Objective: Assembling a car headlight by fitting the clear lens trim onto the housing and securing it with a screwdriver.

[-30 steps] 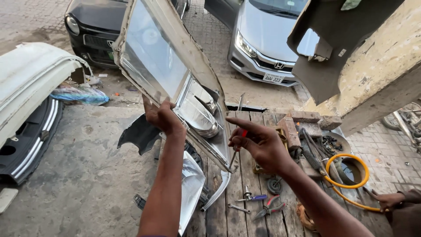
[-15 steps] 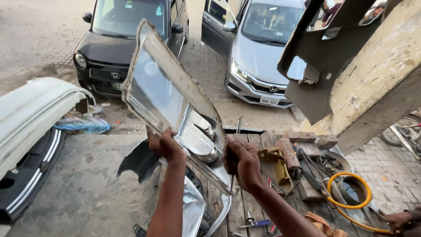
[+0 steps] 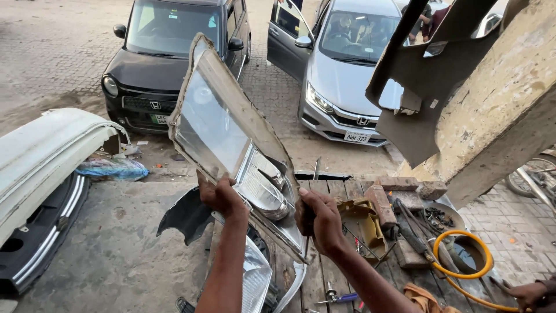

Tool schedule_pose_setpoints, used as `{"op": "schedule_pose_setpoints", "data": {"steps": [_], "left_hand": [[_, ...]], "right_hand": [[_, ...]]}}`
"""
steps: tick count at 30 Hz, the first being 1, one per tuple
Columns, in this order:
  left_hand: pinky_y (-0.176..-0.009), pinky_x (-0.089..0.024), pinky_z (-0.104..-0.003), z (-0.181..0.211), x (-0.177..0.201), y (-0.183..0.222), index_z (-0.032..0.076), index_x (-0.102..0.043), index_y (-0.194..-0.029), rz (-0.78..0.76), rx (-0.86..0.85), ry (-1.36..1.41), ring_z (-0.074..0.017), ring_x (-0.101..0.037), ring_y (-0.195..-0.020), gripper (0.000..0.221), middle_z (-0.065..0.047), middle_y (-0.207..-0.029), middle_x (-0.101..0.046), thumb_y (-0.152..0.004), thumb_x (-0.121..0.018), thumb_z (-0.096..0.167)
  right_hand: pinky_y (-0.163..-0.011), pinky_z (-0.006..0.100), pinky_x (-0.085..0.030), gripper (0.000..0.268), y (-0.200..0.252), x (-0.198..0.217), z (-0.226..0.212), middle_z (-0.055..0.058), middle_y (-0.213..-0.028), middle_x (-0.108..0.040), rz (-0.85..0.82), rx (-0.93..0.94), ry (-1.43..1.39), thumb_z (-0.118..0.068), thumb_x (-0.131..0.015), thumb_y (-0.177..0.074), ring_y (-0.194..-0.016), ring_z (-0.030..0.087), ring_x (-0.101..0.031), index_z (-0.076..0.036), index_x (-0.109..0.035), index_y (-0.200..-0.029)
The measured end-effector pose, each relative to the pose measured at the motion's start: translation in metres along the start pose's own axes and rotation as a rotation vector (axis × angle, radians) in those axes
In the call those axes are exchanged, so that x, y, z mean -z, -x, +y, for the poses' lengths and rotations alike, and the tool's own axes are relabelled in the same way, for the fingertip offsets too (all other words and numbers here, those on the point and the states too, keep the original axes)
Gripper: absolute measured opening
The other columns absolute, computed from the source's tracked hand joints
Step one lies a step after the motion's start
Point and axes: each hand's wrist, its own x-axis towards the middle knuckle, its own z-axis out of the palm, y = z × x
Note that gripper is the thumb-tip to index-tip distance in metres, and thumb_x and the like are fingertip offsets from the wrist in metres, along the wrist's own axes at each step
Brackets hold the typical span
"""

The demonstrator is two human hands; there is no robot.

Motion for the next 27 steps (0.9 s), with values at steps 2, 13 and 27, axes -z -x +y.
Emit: {"op": "schedule_pose_setpoints", "data": {"steps": [2, 13, 27], "left_hand": [[-0.105, -0.056, -0.044, 0.001, -0.003, 0.0, 0.003, -0.058, -0.137, -0.028, -0.001, -0.014, -0.0341, -0.057, -0.126, 0.081, -0.021, -0.12, -0.063, -0.057, -0.054, -0.009], [-0.072, -0.046, -0.047, -0.027, 0.017, -0.026, 0.004, -0.052, -0.143, -0.352, 0.407, -0.272, -0.0352, -0.059, -0.098, 0.089, -0.029, -0.109, -0.061, -0.055, -0.062, 0.001], [-0.116, -0.027, -0.048, 0.05, 0.052, 0.006, 0.01, -0.038, -0.156, -1.228, 0.43, 0.186, -0.0323, -0.025, -0.155, 0.066, -0.014, -0.165, -0.035, -0.101, -0.044, 0.044]], "right_hand": [[-0.033, 0.024, -0.02, 0.05, 0.002, -0.002, -0.005, 0.001, -0.048, -0.024, -0.037, -0.046, -0.016, -0.021, -0.051, -0.109, -0.039, 0.01, -0.023, -0.007, -0.045, -0.061], [-0.061, 0.033, -0.043, 0.079, -0.022, 0.1, 0.004, 0.02, -0.11, -0.067, 0.227, -0.406, 0.703, -0.061, -0.081, -0.082, -0.068, 0.017, -0.053, -0.004, -0.064, -0.134], [-0.05, 0.027, -0.038, 0.024, 0.019, 0.052, 0.005, 0.009, -0.076, -0.042, 0.6, -0.579, 0.105, -0.007, -0.073, -0.093, -0.051, 0.013, -0.039, 0.009, -0.054, -0.097]]}}
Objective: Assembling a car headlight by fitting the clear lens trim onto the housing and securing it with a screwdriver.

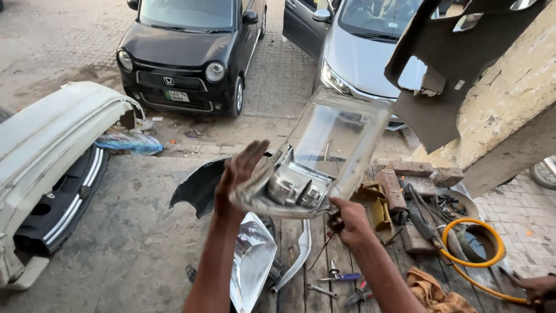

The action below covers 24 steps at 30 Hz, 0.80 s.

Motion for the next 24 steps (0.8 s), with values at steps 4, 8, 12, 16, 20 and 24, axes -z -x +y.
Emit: {"op": "schedule_pose_setpoints", "data": {"steps": [4, 8, 12, 16, 20, 24], "left_hand": [[-0.12, -0.029, -0.048, 0.008, -0.026, 0.019, 0.004, -0.04, -0.152, 0.143, -0.18, 0.013, -0.0335, -0.031, -0.149, 0.061, -0.018, -0.161, -0.036, -0.094, -0.046, 0.022], [-0.099, -0.06, -0.041, 0.032, -0.046, 0.012, 0.001, -0.049, -0.141, 0.278, -0.376, -0.448, -0.0312, -0.065, -0.125, 0.096, -0.016, -0.137, -0.064, -0.071, -0.081, 0.057], [-0.055, -0.064, -0.032, 0.018, -0.048, -0.012, 0.003, -0.064, -0.106, 0.376, -0.287, -0.406, -0.0185, -0.066, -0.07, 0.058, -0.012, -0.097, -0.07, -0.067, -0.086, 0.04], [-0.048, -0.054, -0.027, 0.007, -0.039, -0.028, 0.012, -0.061, -0.086, 0.537, -0.383, -0.566, -0.015, -0.064, -0.062, 0.029, -0.004, -0.079, -0.069, -0.072, -0.08, 0.028], [-0.04, -0.057, -0.027, 0.024, -0.007, -0.025, 0.006, -0.062, -0.091, 0.441, -0.254, -0.47, -0.013, -0.06, -0.053, 0.03, -0.008, -0.08, -0.067, -0.075, -0.077, 0.027], [-0.067, -0.062, -0.037, 0.053, -0.019, -0.02, 0.005, -0.069, -0.091, 0.399, -0.19, -0.385, -0.0226, -0.073, -0.078, 0.032, -0.011, -0.086, -0.074, -0.07, -0.072, 0.03]], "right_hand": [[-0.048, 0.03, -0.039, 0.037, -0.003, -0.012, 0.016, 0.009, -0.087, -0.044, 0.048, -0.092, -0.089, -0.008, -0.068, -0.096, -0.058, 0.014, -0.04, 0.014, -0.051, -0.12], [-0.05, 0.037, -0.041, 0.038, 0.014, -0.026, 0.03, 0.008, -0.083, -0.047, 0.062, -0.157, -0.014, -0.015, -0.06, -0.103, -0.064, 0.019, -0.043, 0.01, -0.054, -0.132], [-0.036, 0.039, -0.028, 0.018, -0.002, -0.019, 0.066, 0.004, -0.055, -0.034, 0.017, -0.155, -0.073, -0.01, -0.047, -0.105, -0.044, 0.02, -0.033, 0.001, -0.06, -0.112], [-0.035, 0.028, -0.018, 0.048, -0.018, 0.008, 0.074, 0.006, -0.056, -0.046, -0.3, -0.31, -0.061, -0.039, -0.048, -0.1, -0.037, 0.01, -0.025, 0.005, -0.067, -0.098], [-0.041, 0.023, -0.022, 0.036, 0.026, 0.053, 0.02, 0.002, -0.066, -0.048, -0.618, -0.387, 0.123, -0.012, -0.067, -0.091, -0.048, 0.01, -0.036, 0.012, -0.071, -0.118], [-0.041, 0.034, -0.043, 0.052, 0.059, 0.047, -0.075, 0.007, -0.073, -0.057, -0.411, -0.013, 0.195, -0.011, -0.069, -0.076, -0.053, 0.018, -0.047, -0.005, -0.075, -0.127]]}}
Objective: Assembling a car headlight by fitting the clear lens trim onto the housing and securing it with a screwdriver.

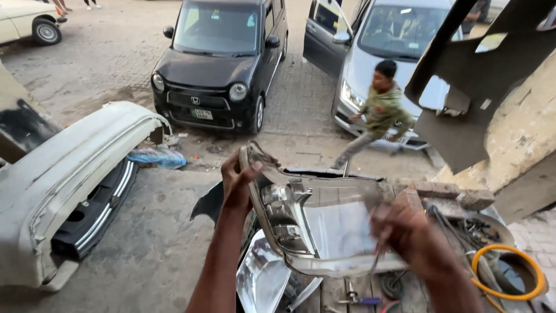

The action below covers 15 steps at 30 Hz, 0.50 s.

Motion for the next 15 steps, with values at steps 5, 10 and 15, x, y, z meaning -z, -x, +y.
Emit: {"op": "schedule_pose_setpoints", "data": {"steps": [5, 10, 15], "left_hand": [[-0.069, -0.061, -0.049, -0.021, 0.006, 0.001, -0.007, -0.066, -0.098, -0.086, 0.128, 0.398, -0.0406, -0.074, -0.075, 0.038, -0.026, -0.085, -0.073, -0.07, -0.07, 0.019], [-0.07, -0.063, -0.048, -0.024, -0.003, -0.002, -0.008, -0.068, -0.1, -0.135, 0.09, 0.372, -0.0373, -0.074, -0.077, 0.048, -0.033, -0.084, -0.07, -0.071, -0.071, 0.031], [-0.071, -0.063, -0.044, -0.007, -0.021, 0.003, -0.001, -0.071, -0.103, -0.054, 0.116, 0.316, -0.0281, -0.074, -0.078, 0.048, -0.023, -0.087, -0.073, -0.066, -0.076, 0.029]], "right_hand": [[-0.088, 0.037, -0.065, 0.045, 0.017, -0.029, -0.07, 0.029, -0.115, -0.068, 0.184, 0.705, -0.238, -0.037, -0.043, -0.109, -0.096, 0.034, -0.072, 0.001, -0.056, -0.13], [-0.041, 0.047, -0.061, 0.03, -0.016, -0.04, -0.044, 0.03, -0.066, -0.064, 0.043, 0.729, -0.093, -0.024, -0.063, -0.105, -0.049, 0.038, -0.069, 0.005, -0.066, -0.1], [-0.054, 0.057, -0.066, 0.018, 0.012, -0.067, -0.038, 0.033, -0.083, -0.07, 0.02, 0.777, -0.048, -0.005, -0.07, -0.09, -0.067, 0.044, -0.075, 0.01, -0.065, -0.098]]}}
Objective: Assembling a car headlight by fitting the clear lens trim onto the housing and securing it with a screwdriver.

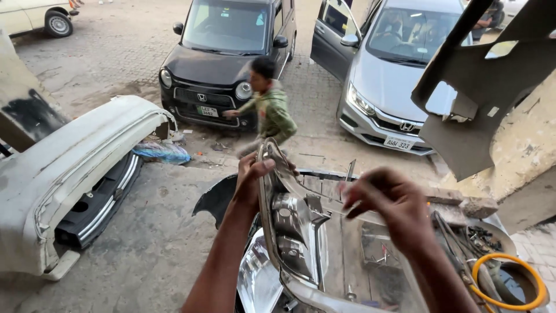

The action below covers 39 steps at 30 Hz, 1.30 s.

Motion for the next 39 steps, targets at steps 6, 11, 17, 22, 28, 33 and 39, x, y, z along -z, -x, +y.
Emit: {"op": "schedule_pose_setpoints", "data": {"steps": [6, 11, 17, 22, 28, 33, 39], "left_hand": [[-0.092, -0.046, -0.043, 0.004, -0.014, 0.021, -0.003, -0.053, -0.124, 0.197, 0.098, -0.233, -0.025, -0.049, -0.104, 0.085, -0.019, -0.111, -0.048, -0.058, -0.087, 0.039], [-0.062, -0.035, -0.026, 0.038, -0.06, 0.047, 0.013, -0.068, -0.077, 0.105, -0.034, -0.393, -0.0095, -0.042, -0.07, 0.032, -0.001, -0.069, -0.051, -0.062, -0.08, 0.039], [-0.072, -0.058, -0.033, 0.015, -0.041, 0.054, 0.006, -0.07, -0.09, 0.105, 0.095, -0.287, -0.0159, -0.059, -0.075, 0.042, -0.009, -0.077, -0.064, -0.062, -0.079, 0.035], [-0.07, -0.064, -0.049, 0.003, -0.014, 0.032, 0.003, -0.068, -0.097, -0.002, 0.145, -0.277, -0.0234, -0.068, -0.077, 0.049, -0.018, -0.081, -0.069, -0.063, -0.078, 0.037], [-0.069, -0.06, -0.033, 0.018, -0.051, 0.048, 0.008, -0.069, -0.091, 0.008, 0.105, -0.35, -0.0145, -0.062, -0.076, 0.04, -0.009, -0.079, -0.064, -0.064, -0.079, 0.035], [-0.067, -0.053, -0.025, -0.005, -0.029, 0.035, 0.013, -0.07, -0.089, 0.015, 0.061, -0.426, -0.0086, -0.057, -0.076, 0.036, -0.001, -0.078, -0.06, -0.065, -0.083, 0.036], [-0.076, -0.064, -0.039, -0.017, -0.029, 0.034, 0.002, -0.072, -0.088, -0.193, 0.146, -0.369, -0.0226, -0.075, -0.075, 0.043, -0.011, -0.082, -0.076, -0.067, -0.072, 0.039]], "right_hand": [[-0.05, 0.041, -0.064, 0.023, 0.011, 0.0, 0.022, 0.022, -0.062, -0.069, -0.113, -0.04, 0.399, -0.009, -0.078, -0.089, -0.046, 0.031, -0.072, 0.004, -0.066, -0.103], [-0.062, 0.043, -0.065, 0.041, 0.062, 0.036, 0.146, 0.027, -0.086, -0.073, -0.491, -0.579, 0.594, -0.031, -0.065, -0.099, -0.07, 0.031, -0.071, 0.01, -0.07, -0.1], [-0.081, 0.044, -0.064, 0.035, 0.097, 0.08, 0.179, 0.024, -0.094, -0.074, -0.416, -0.667, 0.382, -0.024, -0.067, -0.1, -0.086, 0.03, -0.075, 0.01, -0.069, -0.108], [-0.086, 0.054, -0.06, 0.03, 0.075, 0.165, 0.172, 0.028, -0.102, -0.074, -0.604, -0.478, 0.843, -0.015, -0.071, -0.09, -0.097, 0.04, -0.073, 0.004, -0.068, -0.113], [-0.088, 0.049, -0.059, 0.034, 0.102, 0.204, 0.185, 0.012, -0.099, -0.076, -0.922, -0.495, 1.319, -0.025, -0.075, -0.075, -0.099, 0.036, -0.074, -0.013, -0.071, -0.107], [-0.087, 0.057, -0.058, 0.038, 0.118, 0.221, 0.218, 0.02, -0.104, -0.072, -1.026, -0.375, 1.381, -0.009, -0.069, -0.076, -0.1, 0.046, -0.07, -0.007, -0.068, -0.114], [-0.075, 0.028, -0.053, 0.011, 0.107, 0.198, 0.185, 0.0, -0.099, -0.064, -1.017, -0.661, 1.237, -0.024, -0.068, -0.089, -0.085, 0.013, -0.058, -0.018, -0.06, -0.083]]}}
